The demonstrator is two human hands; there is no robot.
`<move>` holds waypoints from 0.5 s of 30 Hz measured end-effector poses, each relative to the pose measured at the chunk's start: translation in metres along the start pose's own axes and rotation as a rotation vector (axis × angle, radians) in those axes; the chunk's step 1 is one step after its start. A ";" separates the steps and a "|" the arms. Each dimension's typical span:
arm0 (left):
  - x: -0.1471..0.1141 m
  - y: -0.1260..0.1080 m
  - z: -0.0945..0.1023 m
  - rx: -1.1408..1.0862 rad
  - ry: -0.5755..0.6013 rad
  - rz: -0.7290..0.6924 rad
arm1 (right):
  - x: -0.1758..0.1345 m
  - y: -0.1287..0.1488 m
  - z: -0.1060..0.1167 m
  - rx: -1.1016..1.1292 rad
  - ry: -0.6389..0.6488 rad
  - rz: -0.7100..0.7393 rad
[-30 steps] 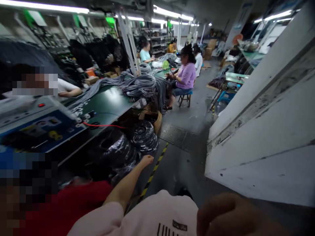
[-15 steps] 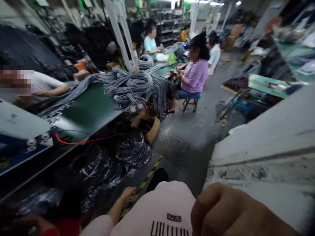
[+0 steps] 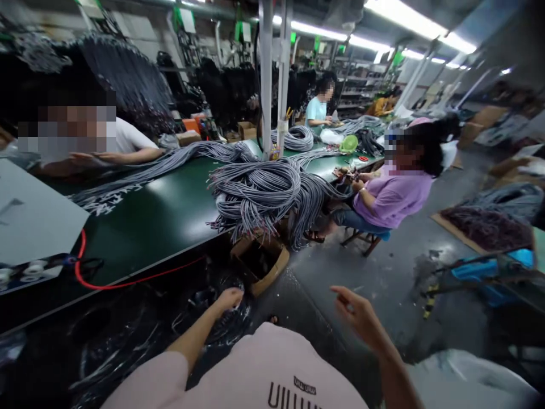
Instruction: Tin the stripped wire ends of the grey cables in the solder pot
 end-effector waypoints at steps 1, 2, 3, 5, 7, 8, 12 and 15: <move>0.024 -0.026 -0.001 -0.029 -0.013 -0.020 | 0.011 -0.025 -0.008 -0.029 0.013 -0.060; 0.044 -0.051 -0.001 -0.063 -0.022 -0.053 | 0.020 -0.047 -0.016 -0.024 0.036 -0.108; 0.060 -0.075 -0.001 -0.099 -0.022 -0.091 | 0.029 -0.065 -0.023 0.004 0.060 -0.148; 0.078 -0.117 -0.003 -0.168 -0.001 -0.167 | 0.053 -0.088 -0.036 0.113 0.142 -0.211; 0.085 -0.149 -0.006 -0.219 0.030 -0.224 | 0.092 -0.097 -0.043 0.196 0.214 -0.211; 0.087 -0.161 -0.009 -0.242 0.043 -0.245 | 0.118 -0.097 -0.043 0.207 0.239 -0.179; 0.104 -0.191 -0.018 -0.360 0.044 -0.267 | 0.259 -0.085 -0.031 0.142 0.285 0.030; 0.128 -0.200 -0.022 -0.433 -0.068 -0.216 | 0.382 -0.067 -0.023 0.119 0.315 0.118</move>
Point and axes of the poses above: each hand's wrist, its own x-axis towards the middle knuckle, its own z-axis out of the back of the hand, y = z × x, the point moved 2 cm from there along x, towards the middle knuckle, and after that the axes turned 3 degrees about -y, right-handed, at the moved point
